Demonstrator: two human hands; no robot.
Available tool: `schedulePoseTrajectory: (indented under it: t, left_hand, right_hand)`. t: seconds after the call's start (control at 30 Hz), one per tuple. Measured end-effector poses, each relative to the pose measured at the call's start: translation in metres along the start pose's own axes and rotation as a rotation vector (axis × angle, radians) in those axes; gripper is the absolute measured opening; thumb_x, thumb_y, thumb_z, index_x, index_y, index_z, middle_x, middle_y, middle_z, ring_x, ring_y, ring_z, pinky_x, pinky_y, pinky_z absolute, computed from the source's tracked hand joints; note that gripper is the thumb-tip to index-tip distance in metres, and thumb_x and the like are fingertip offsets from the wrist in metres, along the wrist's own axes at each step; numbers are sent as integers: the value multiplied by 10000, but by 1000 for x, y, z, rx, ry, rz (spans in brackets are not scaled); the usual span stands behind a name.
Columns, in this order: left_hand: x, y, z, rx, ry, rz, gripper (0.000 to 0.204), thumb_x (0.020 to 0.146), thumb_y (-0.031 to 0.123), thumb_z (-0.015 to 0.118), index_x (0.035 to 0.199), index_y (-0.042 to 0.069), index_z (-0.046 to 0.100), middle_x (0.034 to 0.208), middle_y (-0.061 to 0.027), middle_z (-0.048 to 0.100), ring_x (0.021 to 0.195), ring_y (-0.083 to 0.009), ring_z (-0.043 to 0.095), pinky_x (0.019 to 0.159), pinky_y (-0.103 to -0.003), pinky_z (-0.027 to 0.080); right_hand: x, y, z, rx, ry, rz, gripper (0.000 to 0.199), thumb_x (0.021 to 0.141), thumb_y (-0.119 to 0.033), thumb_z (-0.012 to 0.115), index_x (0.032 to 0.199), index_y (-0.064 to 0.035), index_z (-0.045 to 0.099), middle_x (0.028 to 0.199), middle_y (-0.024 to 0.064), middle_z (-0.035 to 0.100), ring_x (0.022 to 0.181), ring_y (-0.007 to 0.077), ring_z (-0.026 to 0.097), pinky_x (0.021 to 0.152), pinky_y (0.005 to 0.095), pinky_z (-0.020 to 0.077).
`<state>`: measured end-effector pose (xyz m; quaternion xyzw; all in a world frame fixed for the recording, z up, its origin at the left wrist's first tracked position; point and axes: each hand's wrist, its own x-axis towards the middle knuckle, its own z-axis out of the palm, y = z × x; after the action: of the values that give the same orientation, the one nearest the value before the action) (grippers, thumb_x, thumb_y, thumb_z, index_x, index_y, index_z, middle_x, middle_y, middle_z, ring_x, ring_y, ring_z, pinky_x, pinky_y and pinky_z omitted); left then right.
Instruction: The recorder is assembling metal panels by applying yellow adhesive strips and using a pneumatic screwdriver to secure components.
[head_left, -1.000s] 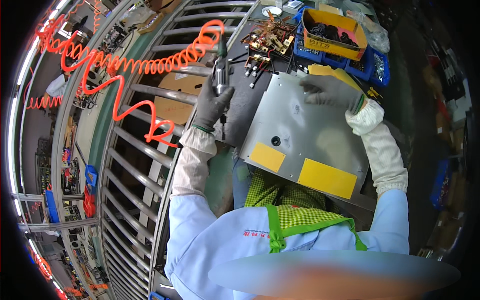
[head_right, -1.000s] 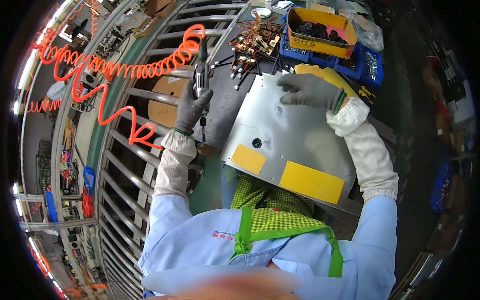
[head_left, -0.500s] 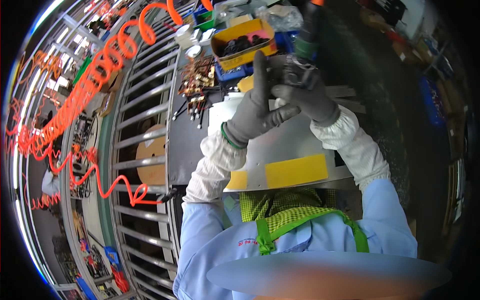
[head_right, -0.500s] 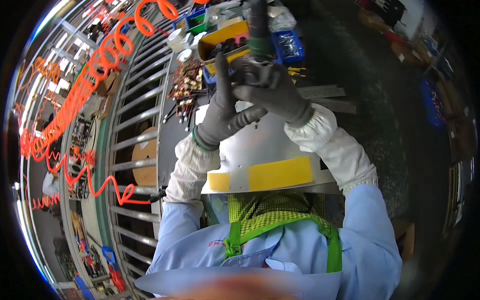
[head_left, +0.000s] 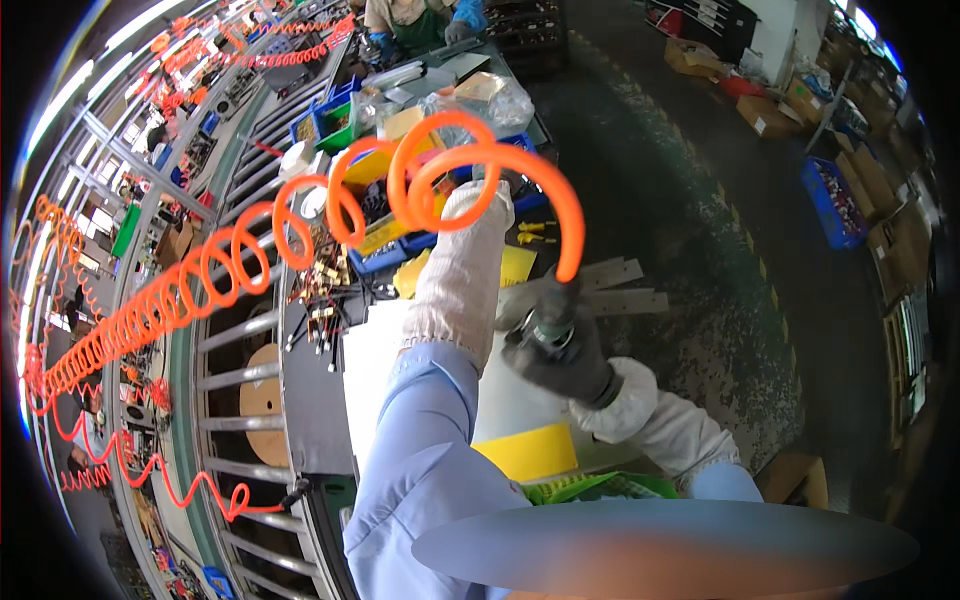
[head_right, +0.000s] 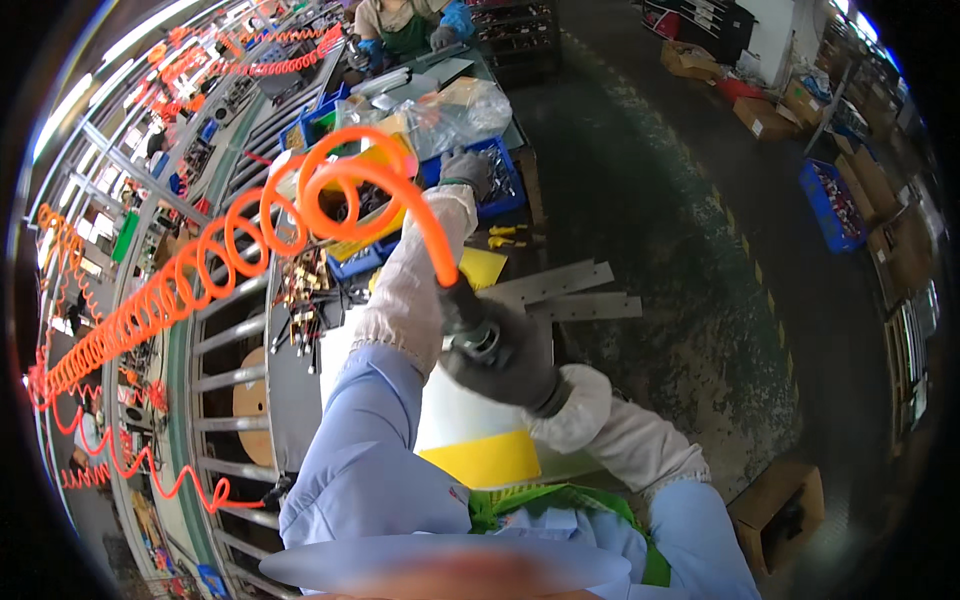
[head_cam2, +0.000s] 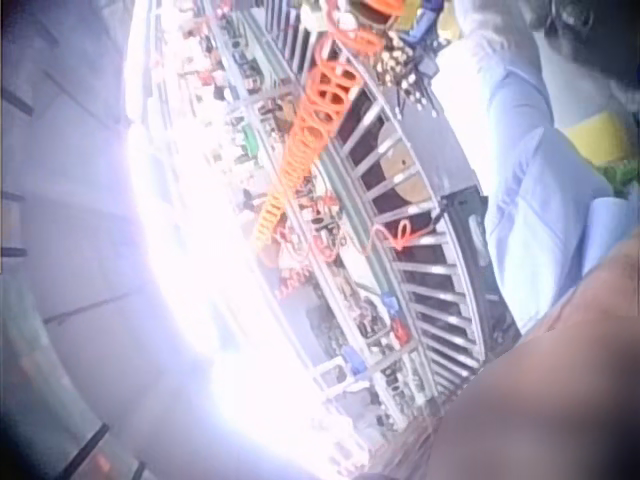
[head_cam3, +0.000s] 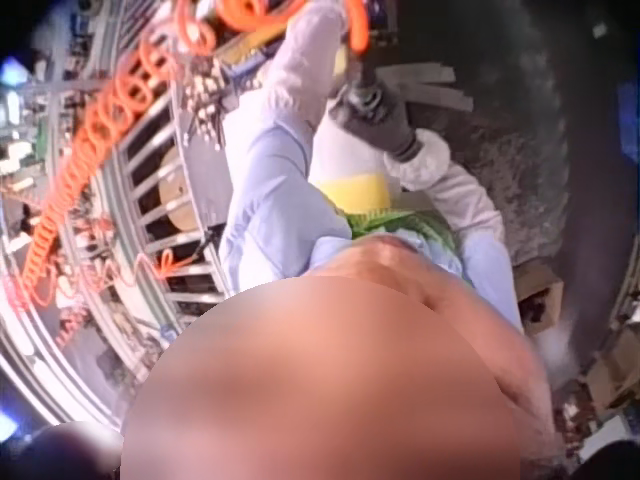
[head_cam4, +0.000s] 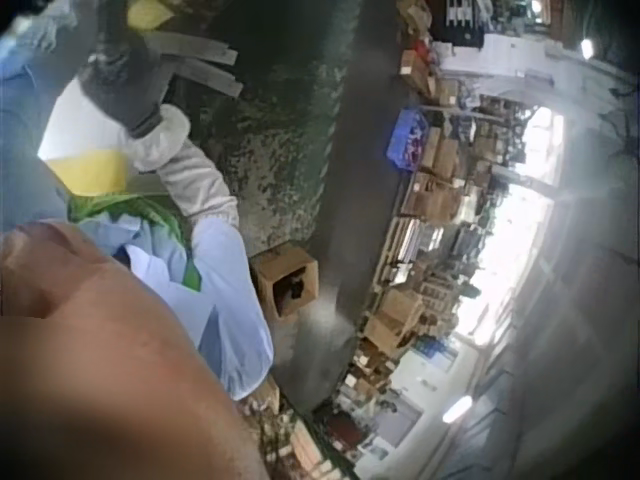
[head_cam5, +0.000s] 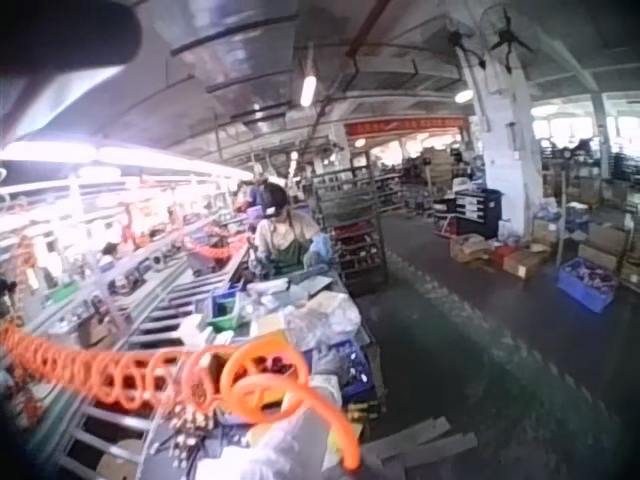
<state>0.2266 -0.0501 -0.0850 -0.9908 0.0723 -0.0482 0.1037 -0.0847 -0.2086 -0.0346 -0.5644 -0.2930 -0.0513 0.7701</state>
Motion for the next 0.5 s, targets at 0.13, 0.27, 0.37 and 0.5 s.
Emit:
schedulePoseTrajectory:
  t: [0.13, 0.27, 0.37, 0.5]
  left_hand:
    - [21, 6, 18, 59, 27, -75, 361, 819, 208, 590, 1158, 101, 657, 1221, -136, 644, 1221, -333, 528, 977, -501, 399]
    - [40, 6, 32, 24, 15, -33, 287, 840, 188, 575, 1087, 100, 692, 1159, -146, 668, 1136, -334, 588, 919, -481, 460]
    - [47, 7, 38, -171, 42, -113, 224, 879, 151, 541, 964, 94, 741, 1033, -168, 702, 981, -341, 672, 812, -433, 549]
    - [48, 14, 35, -374, 28, -257, 235, 882, 156, 540, 991, 97, 739, 1062, -175, 696, 1022, -355, 661, 845, -450, 538]
  right_hand:
    - [3, 3, 1, 45, -85, 66, 390, 706, 16, 754, 1064, -12, 603, 948, 58, 649, 867, 135, 617, 781, 300, 504]
    - [5, 6, -2, 79, -108, 46, 387, 701, 66, 724, 1060, 3, 594, 1000, 93, 643, 909, 179, 632, 804, 311, 507]
    - [1, 10, -1, 135, -94, 93, 397, 711, 22, 747, 1077, -8, 595, 970, 71, 649, 876, 134, 619, 774, 298, 508]
    - [-3, 13, -4, 73, -87, 76, 402, 721, -13, 765, 1086, -22, 597, 933, 34, 650, 838, 88, 599, 746, 277, 501]
